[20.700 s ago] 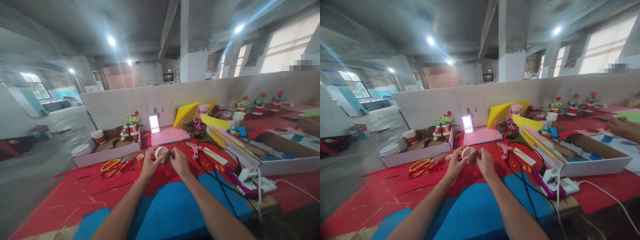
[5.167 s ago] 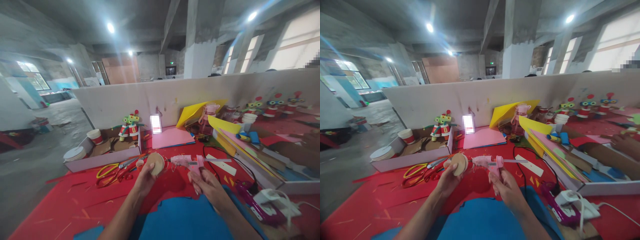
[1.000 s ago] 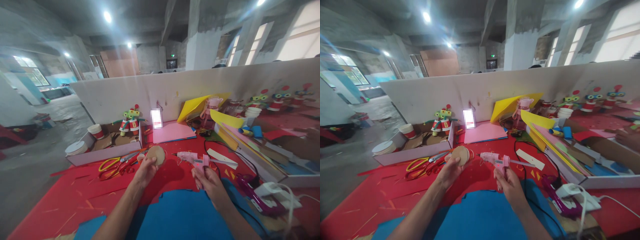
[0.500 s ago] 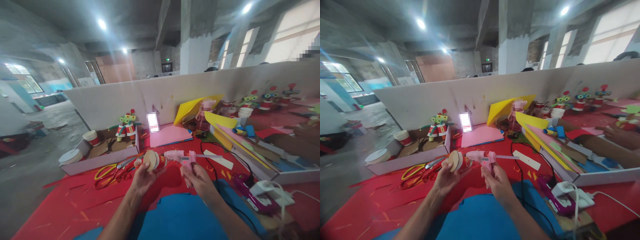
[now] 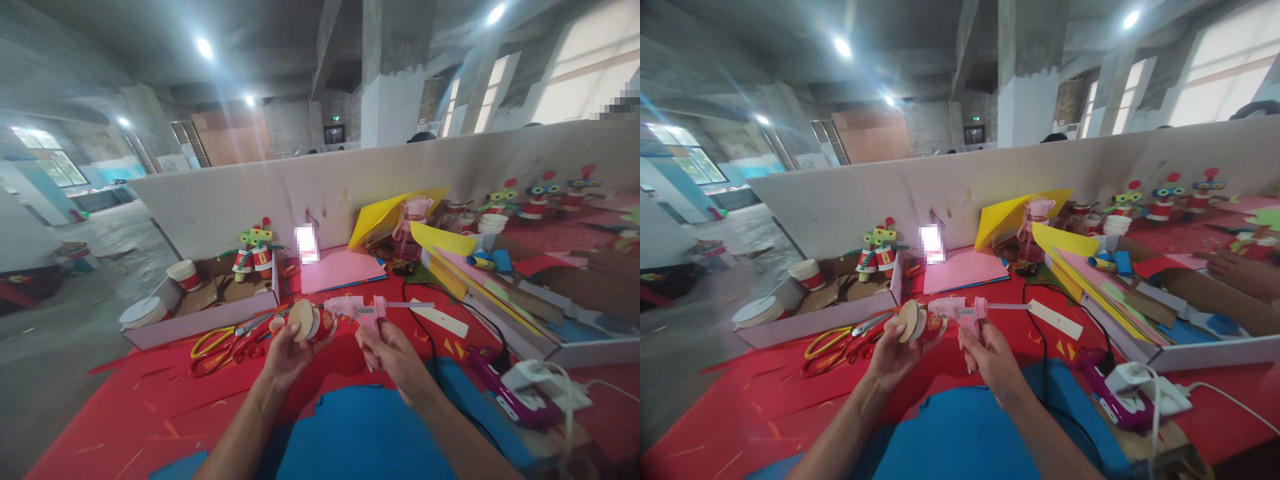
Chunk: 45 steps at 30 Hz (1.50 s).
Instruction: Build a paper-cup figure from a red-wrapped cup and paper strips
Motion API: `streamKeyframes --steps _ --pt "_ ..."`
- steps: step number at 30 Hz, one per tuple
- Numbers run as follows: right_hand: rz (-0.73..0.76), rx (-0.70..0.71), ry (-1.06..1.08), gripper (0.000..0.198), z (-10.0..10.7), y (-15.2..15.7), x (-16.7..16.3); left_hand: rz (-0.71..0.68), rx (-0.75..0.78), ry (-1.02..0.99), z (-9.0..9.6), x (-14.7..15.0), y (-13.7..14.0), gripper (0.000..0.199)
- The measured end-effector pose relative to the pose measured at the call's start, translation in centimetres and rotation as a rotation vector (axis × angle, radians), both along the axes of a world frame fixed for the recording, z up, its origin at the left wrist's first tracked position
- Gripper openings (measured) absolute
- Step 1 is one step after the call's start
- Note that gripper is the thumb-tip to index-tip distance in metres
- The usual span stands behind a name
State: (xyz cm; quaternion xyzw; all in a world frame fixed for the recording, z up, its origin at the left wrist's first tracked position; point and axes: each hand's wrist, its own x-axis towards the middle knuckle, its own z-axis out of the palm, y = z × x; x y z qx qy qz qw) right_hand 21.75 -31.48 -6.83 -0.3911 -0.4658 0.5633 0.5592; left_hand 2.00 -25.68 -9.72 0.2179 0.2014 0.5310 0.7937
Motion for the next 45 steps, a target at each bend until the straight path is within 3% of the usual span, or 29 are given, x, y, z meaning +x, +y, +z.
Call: streamKeyframes --steps 8,13,21,31,39,45 --pt "-0.015 0.000 -0.073 0.048 -0.2 -0.4 0.3 0.009 0.054 0.040 0.3 0.1 0.0 0.016" --pt "0.003 -0.010 -0.096 0.048 0.0 -0.8 0.3 0.052 0.014 0.042 0.3 0.2 0.1 0.018" --pt "0.018 0.003 -0.049 0.044 -2.0 -0.8 -0.5 0.054 -0.066 0.009 0.5 0.5 0.0 0.014" --pt "-0.204 0.179 -0.445 0.039 -2.4 -0.9 -1.3 0.088 -0.188 -0.023 0.6 0.9 0.1 0.014" --pt "-0.298 0.425 -0.573 0.033 -2.7 -0.7 -2.2 0.124 -0.184 -0.002 0.6 0.7 0.2 0.013" --pt "-0.355 0.482 -0.679 0.030 -3.0 -0.4 -2.5 0.123 -0.186 0.003 0.5 0.7 0.2 0.014"
